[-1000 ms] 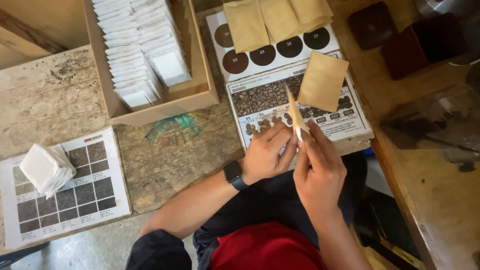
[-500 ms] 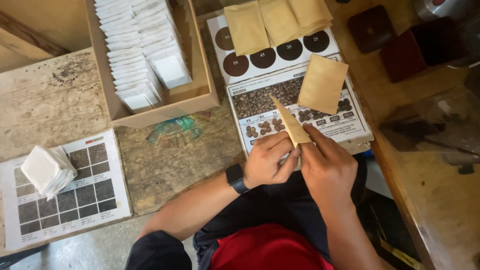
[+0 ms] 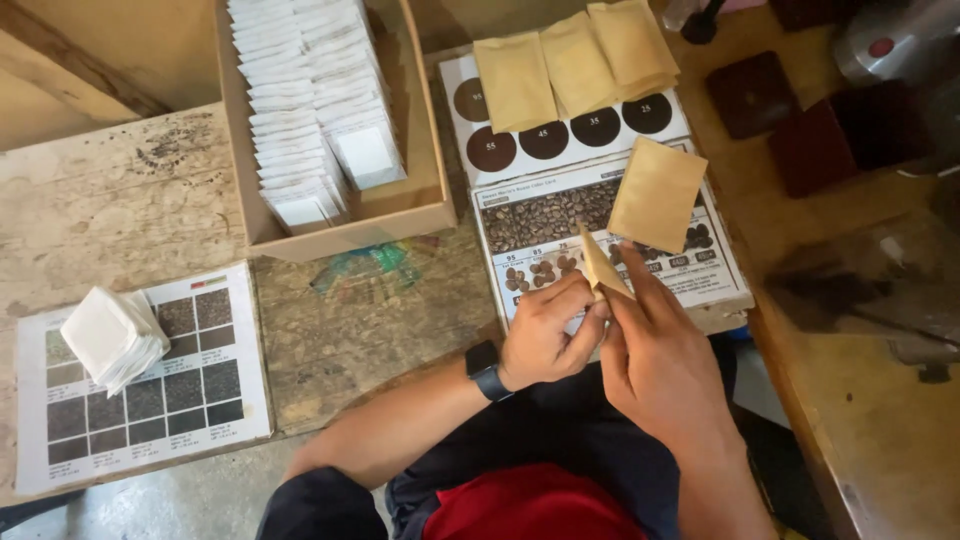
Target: Manually inserting white drip coffee filter bags into brown paper outer envelopes and organizing them in a box.
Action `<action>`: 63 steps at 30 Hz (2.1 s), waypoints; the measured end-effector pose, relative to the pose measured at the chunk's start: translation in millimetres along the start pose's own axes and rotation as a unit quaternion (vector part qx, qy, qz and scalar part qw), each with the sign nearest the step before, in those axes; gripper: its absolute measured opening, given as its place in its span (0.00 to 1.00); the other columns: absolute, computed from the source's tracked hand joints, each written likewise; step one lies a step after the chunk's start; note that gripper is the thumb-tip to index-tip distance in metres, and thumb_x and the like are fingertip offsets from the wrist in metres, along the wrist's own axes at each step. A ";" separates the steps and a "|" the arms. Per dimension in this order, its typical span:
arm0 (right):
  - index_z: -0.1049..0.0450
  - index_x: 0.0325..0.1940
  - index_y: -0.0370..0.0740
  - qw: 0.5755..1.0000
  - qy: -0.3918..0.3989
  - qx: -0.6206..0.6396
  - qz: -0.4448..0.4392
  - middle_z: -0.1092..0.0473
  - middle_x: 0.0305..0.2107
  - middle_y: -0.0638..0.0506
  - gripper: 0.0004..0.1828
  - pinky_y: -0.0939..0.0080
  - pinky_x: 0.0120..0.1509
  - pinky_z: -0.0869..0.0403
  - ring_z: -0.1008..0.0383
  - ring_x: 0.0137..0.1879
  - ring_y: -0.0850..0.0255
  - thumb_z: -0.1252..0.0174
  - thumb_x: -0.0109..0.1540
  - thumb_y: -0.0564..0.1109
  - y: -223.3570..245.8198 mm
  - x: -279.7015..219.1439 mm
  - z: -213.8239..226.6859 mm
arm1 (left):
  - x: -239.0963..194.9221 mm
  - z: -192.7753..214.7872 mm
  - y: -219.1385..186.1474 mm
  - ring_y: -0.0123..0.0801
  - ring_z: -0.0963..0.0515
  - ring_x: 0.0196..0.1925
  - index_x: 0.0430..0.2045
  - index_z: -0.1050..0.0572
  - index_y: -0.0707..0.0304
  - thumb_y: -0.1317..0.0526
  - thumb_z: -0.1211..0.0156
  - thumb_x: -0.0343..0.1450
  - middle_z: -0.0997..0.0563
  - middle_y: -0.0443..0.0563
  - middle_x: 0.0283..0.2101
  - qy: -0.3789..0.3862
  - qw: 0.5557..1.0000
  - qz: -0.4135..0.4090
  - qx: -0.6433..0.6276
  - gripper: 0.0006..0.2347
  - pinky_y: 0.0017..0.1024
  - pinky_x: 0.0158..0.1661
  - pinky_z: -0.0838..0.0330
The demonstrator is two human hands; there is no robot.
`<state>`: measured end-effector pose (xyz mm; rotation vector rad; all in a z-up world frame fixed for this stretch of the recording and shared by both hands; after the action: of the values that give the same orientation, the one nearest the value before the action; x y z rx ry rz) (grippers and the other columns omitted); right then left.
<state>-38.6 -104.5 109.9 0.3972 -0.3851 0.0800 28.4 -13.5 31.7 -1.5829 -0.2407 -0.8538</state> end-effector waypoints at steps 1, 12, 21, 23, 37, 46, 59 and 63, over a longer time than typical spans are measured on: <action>0.23 0.52 0.29 1.000 0.000 0.000 0.004 0.32 0.63 0.29 0.15 0.46 0.45 0.20 0.25 0.58 0.33 0.51 0.65 0.35 -5.3 -5.0 -3.3 | 0.2 2.9 -1.8 0.51 0.29 0.19 0.20 0.29 0.65 0.66 0.46 0.74 0.31 0.50 0.20 -0.003 1.000 -0.002 0.002 0.10 0.32 0.20 0.32; 0.18 0.51 0.48 0.975 -0.142 -0.147 0.086 0.22 0.50 0.51 0.13 0.69 0.44 0.22 0.18 0.50 0.56 0.33 0.63 0.39 -22.2 -6.0 -34.7 | 3.1 15.7 9.9 0.48 0.31 0.18 0.18 0.29 0.64 0.70 0.46 0.74 0.31 0.52 0.19 -0.055 0.998 0.005 -0.031 0.11 0.31 0.23 0.33; 0.19 0.49 0.50 0.987 -0.047 -0.121 0.095 0.21 0.44 0.50 0.15 0.56 0.44 0.21 0.18 0.48 0.51 0.37 0.60 0.37 -49.8 30.4 -45.8 | 17.1 27.6 12.3 0.62 0.27 0.23 0.25 0.24 0.65 0.64 0.51 0.78 0.25 0.57 0.20 -0.085 0.991 0.094 -0.045 0.12 0.35 0.25 0.31; 0.19 0.50 0.54 0.981 -0.061 -0.151 0.110 0.21 0.45 0.54 0.15 0.59 0.47 0.21 0.18 0.50 0.55 0.38 0.62 0.38 -66.1 46.7 -45.0 | 13.3 25.0 21.3 0.56 0.26 0.22 0.24 0.24 0.64 0.64 0.51 0.78 0.24 0.55 0.19 -0.083 0.989 0.115 -0.049 0.12 0.34 0.26 0.31; 0.15 0.46 0.42 0.915 -0.174 -0.163 0.326 0.17 0.50 0.51 0.10 0.61 0.45 0.16 0.15 0.55 0.60 0.29 0.65 0.31 -67.8 206.3 -120.6 | 4.1 5.6 29.1 0.44 0.30 0.23 0.23 0.33 0.63 0.62 0.52 0.76 0.30 0.53 0.21 0.068 0.982 0.166 0.062 0.10 0.42 0.29 0.38; 0.23 0.58 0.39 0.942 0.184 -0.133 0.249 0.40 0.74 0.49 0.21 0.14 0.49 0.27 0.46 0.81 0.54 0.43 0.60 0.33 -93.9 210.3 -205.1 | 4.5 3.7 24.6 0.44 0.30 0.25 0.24 0.36 0.62 0.62 0.54 0.77 0.30 0.53 0.25 0.082 0.985 0.138 0.060 0.10 0.41 0.28 0.39; 0.16 0.48 0.39 0.941 0.183 -0.025 0.283 0.36 0.71 0.43 0.21 0.38 0.80 0.41 0.43 0.79 0.42 0.40 0.55 0.27 -88.1 210.7 -203.7 | 0.3 -1.3 22.9 0.41 0.28 0.26 0.29 0.31 0.64 0.63 0.51 0.77 0.27 0.53 0.27 0.089 0.985 0.116 0.096 0.07 0.39 0.26 0.35; 0.15 0.38 0.38 0.945 0.063 0.014 0.320 0.27 0.63 0.42 0.18 0.39 0.78 0.34 0.32 0.73 0.41 0.39 0.52 0.23 -84.6 197.5 -191.8 | 3.5 -0.4 19.0 0.39 0.30 0.24 0.22 0.36 0.60 0.62 0.52 0.76 0.30 0.51 0.25 0.105 0.980 0.136 0.101 0.11 0.38 0.25 0.37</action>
<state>223.9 -107.0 -8.7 0.2805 -0.3752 0.7438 42.0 -19.1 19.3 -1.2889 0.0403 -0.7494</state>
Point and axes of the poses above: each hand's wrist, its own x-axis towards the middle knuckle, its own z-axis out of the back of the hand, y = z × x, the point moved 4 cm from there along x, towards the middle knuckle
